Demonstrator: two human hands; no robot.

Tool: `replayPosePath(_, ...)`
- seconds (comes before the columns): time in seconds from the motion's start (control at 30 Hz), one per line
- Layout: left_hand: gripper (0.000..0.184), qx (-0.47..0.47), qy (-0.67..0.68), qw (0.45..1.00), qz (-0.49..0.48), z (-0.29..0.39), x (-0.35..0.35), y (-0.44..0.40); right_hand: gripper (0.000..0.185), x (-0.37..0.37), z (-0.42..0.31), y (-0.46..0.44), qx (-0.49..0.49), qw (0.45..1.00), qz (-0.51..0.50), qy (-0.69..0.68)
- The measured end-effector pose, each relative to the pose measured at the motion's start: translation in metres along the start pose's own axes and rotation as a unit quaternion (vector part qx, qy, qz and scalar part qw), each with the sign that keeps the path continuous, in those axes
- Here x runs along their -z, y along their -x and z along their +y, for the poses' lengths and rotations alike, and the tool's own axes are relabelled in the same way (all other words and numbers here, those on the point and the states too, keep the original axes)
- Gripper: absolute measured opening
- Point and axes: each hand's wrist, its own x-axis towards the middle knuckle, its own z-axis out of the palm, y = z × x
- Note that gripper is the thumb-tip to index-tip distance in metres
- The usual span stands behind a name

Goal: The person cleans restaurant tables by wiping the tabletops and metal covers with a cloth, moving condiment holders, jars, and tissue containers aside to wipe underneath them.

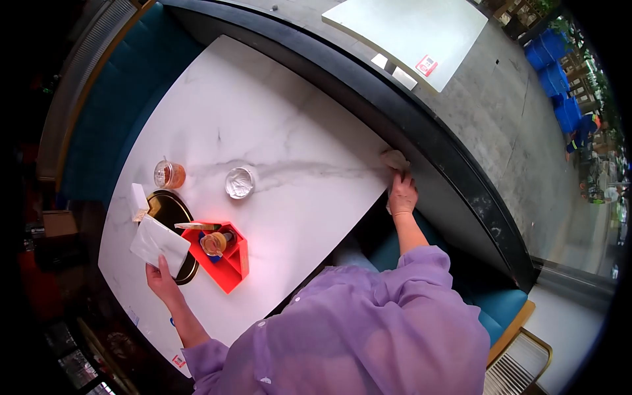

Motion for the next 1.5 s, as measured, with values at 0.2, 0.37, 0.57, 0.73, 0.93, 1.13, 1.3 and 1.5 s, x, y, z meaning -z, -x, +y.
replayPosePath(0.2,0.028,0.008,0.052,0.999,-0.003,0.002,-0.011,-0.012,0.027,0.038,0.022,-0.025,-0.169,0.941,-0.260,-0.134)
replayPosePath(0.37,0.028,0.006,0.070,0.998,0.000,0.002,-0.013,-0.020,0.027,0.094,-0.084,-0.111,-0.017,0.864,-0.204,-0.460)
replayPosePath(0.57,0.028,0.056,0.032,0.997,0.046,-0.001,-0.003,-0.005,0.042,0.030,-0.144,-0.134,0.083,0.952,-0.173,-0.237)
replayPosePath(0.73,0.027,0.083,-0.013,0.990,0.113,0.002,0.005,0.006,0.058,-0.042,-0.210,-0.147,0.113,0.977,-0.002,-0.182)
replayPosePath(0.93,0.024,0.108,-0.067,0.988,0.083,0.036,-0.024,-0.003,0.045,-0.032,-0.319,-0.207,0.312,0.910,-0.041,-0.268)
replayPosePath(1.13,0.022,0.047,-0.118,0.991,-0.038,0.068,-0.142,-0.071,0.044,0.024,-0.186,-0.075,0.533,0.773,-0.147,-0.310)
replayPosePath(1.3,0.025,-0.046,-0.243,0.960,-0.132,0.040,-0.271,-0.118,0.052,0.053,-0.082,-0.011,0.564,0.749,-0.244,-0.250)
replayPosePath(1.5,0.038,-0.017,-0.322,0.918,-0.230,0.033,-0.362,-0.076,0.036,0.056,-0.051,-0.021,0.463,0.816,-0.238,-0.251)
